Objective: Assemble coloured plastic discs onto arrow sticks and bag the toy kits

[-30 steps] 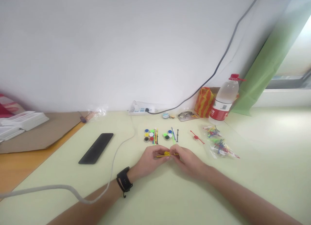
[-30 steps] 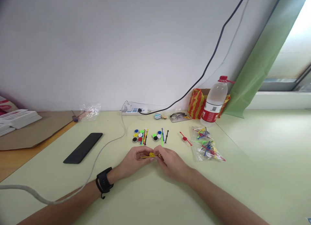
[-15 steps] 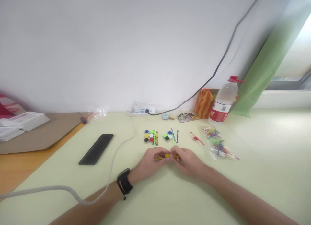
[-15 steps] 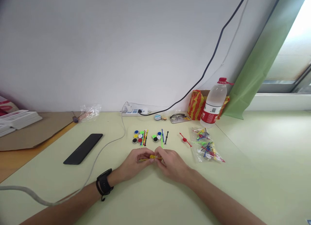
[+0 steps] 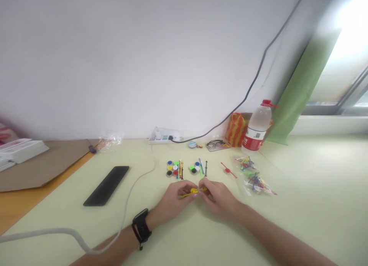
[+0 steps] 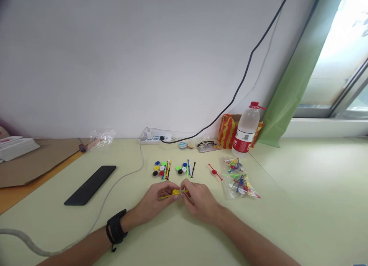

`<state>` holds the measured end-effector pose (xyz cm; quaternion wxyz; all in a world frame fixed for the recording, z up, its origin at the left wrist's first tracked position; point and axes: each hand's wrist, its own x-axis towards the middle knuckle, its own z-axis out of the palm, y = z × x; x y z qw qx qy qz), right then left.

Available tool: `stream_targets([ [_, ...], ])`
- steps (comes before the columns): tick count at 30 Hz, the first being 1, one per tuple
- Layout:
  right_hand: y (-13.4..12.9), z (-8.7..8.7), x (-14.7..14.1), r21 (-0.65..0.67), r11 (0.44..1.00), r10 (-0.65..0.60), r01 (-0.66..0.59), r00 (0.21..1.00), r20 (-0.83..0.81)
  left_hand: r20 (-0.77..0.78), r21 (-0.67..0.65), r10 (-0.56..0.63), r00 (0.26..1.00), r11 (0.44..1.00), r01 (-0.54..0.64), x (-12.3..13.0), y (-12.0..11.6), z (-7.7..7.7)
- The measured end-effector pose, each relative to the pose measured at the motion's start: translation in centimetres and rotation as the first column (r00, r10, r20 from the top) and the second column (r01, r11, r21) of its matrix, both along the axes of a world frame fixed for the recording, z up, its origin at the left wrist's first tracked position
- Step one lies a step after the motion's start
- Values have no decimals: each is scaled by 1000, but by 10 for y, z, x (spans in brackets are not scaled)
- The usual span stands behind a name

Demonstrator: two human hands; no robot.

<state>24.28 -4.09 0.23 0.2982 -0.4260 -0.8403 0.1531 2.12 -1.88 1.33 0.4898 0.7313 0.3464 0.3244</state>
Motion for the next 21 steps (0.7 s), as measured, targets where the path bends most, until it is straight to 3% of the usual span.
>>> stream_targets([
  [21,0,5,-1,23,999,34,-33,998,-56,27,-46,23,999,999,-21,1,-1,1],
])
